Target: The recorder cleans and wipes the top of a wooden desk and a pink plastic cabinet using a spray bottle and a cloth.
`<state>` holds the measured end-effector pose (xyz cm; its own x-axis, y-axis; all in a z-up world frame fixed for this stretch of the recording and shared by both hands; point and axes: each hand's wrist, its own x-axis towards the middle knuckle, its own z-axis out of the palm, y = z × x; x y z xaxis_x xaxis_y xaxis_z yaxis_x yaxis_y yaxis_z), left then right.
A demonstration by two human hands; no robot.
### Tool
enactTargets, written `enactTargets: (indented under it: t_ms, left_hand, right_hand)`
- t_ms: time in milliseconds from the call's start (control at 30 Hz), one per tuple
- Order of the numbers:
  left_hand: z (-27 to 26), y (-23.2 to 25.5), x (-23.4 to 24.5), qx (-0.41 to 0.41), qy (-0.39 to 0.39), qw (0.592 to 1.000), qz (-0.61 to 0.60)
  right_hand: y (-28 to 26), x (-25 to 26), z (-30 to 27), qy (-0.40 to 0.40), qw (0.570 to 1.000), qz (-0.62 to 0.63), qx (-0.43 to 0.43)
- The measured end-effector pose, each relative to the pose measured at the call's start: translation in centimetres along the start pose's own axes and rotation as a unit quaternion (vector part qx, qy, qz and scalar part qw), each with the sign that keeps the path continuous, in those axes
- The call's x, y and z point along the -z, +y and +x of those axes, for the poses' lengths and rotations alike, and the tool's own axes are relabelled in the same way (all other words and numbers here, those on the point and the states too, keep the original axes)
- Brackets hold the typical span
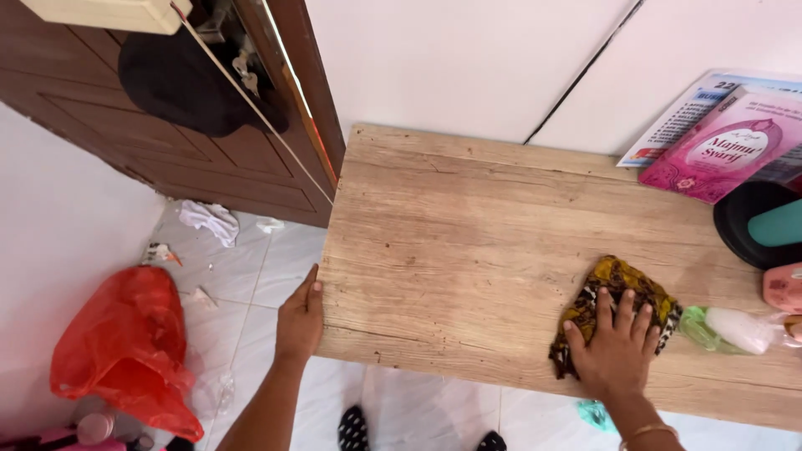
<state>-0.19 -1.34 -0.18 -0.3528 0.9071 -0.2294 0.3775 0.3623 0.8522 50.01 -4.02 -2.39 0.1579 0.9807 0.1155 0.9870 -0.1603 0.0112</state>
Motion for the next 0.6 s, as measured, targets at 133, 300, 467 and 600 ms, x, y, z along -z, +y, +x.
enactTargets:
  t_ms: [133,300,467,600]
  left_hand:
    - [1.5,-1.0,0.1,-0.043,-0.019,0.998,-0.05]
    - [2.5,-5.7,-1.0,0.005,-0.053,0.985,-0.164]
    - [2.8,-3.5,0.1,0.065,-0.083,0.979,-0.174]
    - [2.9,-4.7,-0.1,0.201,-0.14,0.935,-0.258]
  right_hand:
    - [-7.5,0.4,-1.4,0.001,0.997,0.0,-0.081]
    - [-21.6,1.2,-3.9,0.043,0.997,0.057,0.023]
    - [-33.1,2.7,-4.0,0.02,0.994,0.049,0.101]
    - [-40.0,5.4,-4.4,-0.052,0.969,0.1,0.218]
